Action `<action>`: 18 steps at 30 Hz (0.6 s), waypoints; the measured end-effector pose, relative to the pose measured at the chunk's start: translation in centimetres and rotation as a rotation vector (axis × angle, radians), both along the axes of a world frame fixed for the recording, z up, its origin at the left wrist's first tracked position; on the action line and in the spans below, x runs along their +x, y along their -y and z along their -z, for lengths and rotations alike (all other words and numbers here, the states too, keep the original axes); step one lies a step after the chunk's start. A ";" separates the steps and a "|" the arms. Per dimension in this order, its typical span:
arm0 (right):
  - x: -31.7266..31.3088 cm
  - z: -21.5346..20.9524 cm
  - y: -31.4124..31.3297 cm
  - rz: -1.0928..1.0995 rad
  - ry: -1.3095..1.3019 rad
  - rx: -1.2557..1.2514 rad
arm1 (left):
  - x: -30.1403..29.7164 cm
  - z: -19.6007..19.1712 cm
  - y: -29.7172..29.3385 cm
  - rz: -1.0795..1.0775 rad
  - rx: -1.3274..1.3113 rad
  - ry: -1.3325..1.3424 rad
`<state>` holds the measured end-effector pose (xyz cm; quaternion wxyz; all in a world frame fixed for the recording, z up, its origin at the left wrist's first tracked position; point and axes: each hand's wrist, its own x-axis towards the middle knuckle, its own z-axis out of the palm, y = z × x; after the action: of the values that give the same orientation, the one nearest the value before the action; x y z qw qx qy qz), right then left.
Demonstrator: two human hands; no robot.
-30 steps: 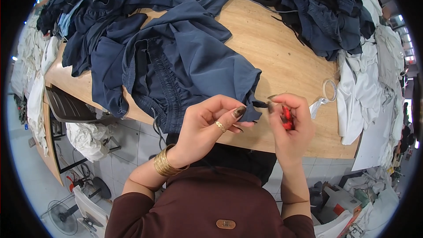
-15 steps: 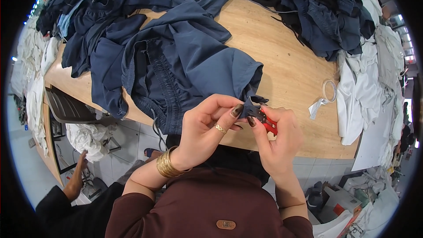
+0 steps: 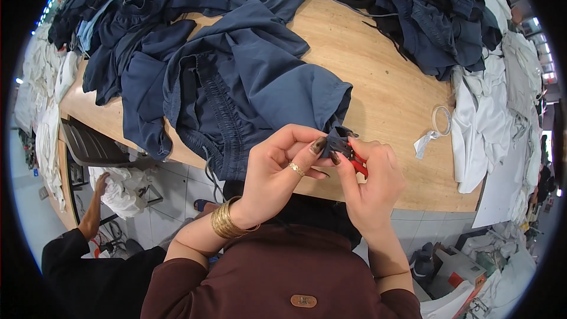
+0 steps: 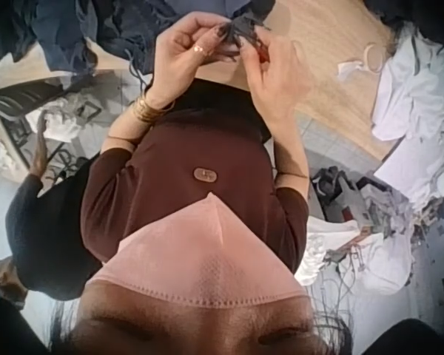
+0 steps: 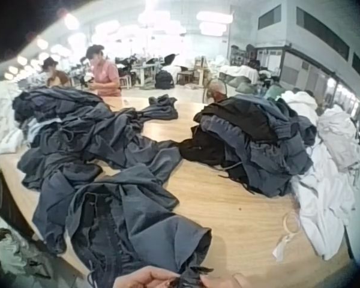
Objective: Trimming loose threads from the seams and waistbands of manufactured pants in a garment factory.
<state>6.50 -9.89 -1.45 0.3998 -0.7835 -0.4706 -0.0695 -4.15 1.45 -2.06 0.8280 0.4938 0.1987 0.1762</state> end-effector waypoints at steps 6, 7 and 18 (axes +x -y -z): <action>-0.1 0.3 -0.3 0.033 0.046 0.010 | 0.1 0.0 0.1 0.006 -0.037 -0.009; -0.1 0.3 -0.3 0.036 0.058 0.000 | 0.1 0.0 0.1 0.007 -0.036 -0.009; -0.2 0.6 -0.1 0.039 0.043 0.008 | 0.2 0.1 0.3 0.010 -0.028 -0.005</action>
<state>6.35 -9.79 -2.03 0.3912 -0.7893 -0.4634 -0.0962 -3.95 1.18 -2.21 0.8353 0.4835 0.2007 0.1680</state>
